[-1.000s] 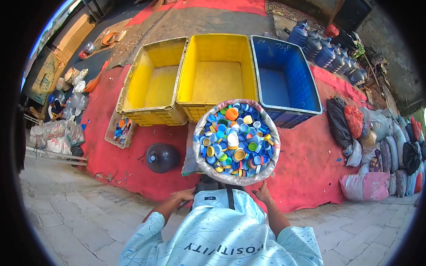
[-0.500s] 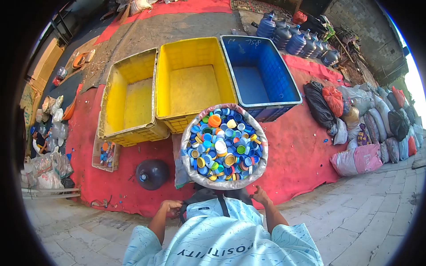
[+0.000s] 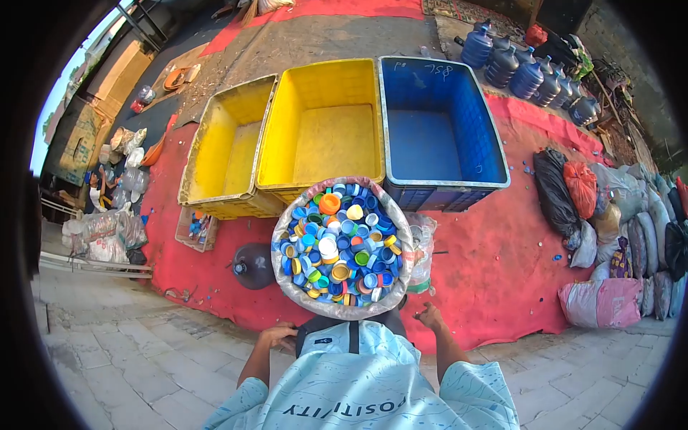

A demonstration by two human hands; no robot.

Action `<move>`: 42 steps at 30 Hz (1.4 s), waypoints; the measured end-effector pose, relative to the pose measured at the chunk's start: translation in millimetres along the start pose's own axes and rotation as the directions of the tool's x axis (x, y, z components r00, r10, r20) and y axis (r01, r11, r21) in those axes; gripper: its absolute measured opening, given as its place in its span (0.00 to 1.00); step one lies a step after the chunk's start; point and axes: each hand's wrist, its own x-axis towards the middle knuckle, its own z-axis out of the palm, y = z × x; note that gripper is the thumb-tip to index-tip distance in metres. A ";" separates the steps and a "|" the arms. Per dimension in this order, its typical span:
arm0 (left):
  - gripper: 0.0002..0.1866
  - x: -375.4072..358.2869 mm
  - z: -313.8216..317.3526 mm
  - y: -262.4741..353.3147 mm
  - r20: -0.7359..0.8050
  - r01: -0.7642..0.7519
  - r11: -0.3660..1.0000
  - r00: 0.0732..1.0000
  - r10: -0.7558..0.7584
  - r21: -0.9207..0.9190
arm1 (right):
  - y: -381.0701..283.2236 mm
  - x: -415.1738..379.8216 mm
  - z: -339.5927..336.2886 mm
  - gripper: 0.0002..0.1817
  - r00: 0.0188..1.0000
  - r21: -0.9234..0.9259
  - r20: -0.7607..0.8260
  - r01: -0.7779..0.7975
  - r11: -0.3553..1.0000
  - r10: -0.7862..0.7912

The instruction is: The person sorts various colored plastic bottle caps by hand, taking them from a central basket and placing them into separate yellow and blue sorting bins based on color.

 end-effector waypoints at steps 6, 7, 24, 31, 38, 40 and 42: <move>0.24 6.9 27.0 -31.9 0.043 -0.151 0.975 0.986 0.160 -0.161 | 27.1 36.3 -41.9 0.45 0.993 0.005 -0.097 -0.064 0.998 0.064; 0.23 20.6 29.6 -36.1 0.002 -0.198 0.979 0.980 0.199 -0.051 | 24.1 37.3 -48.9 0.46 0.993 0.044 -0.086 -0.082 0.996 0.086; 0.21 151.9 -24.3 -15.6 -0.394 -0.413 0.909 0.827 0.402 0.061 | -16.0 13.4 33.9 0.32 0.955 0.234 -0.295 0.065 0.970 0.007; 0.31 36.8 -120.7 1.9 -0.370 0.294 0.666 0.929 -0.029 0.686 | -136.3 -63.9 -61.8 0.23 0.545 0.408 -0.824 0.382 0.829 0.154; 0.20 -4.8 -104.8 76.5 -0.797 -0.344 0.820 0.248 0.550 0.458 | -272.3 -148.5 -77.6 0.16 0.433 0.116 -0.865 0.666 0.736 -0.255; 0.16 -34.5 -68.2 115.5 -0.818 -0.528 0.714 0.061 0.572 0.460 | -292.8 -155.6 -67.4 0.16 0.327 -0.175 -0.807 0.663 0.728 -0.492; 0.12 -53.2 -37.5 142.9 -0.799 -0.679 0.556 -0.074 0.597 0.479 | -308.4 -157.8 -56.9 0.18 0.320 -0.264 -0.750 0.658 0.705 -0.579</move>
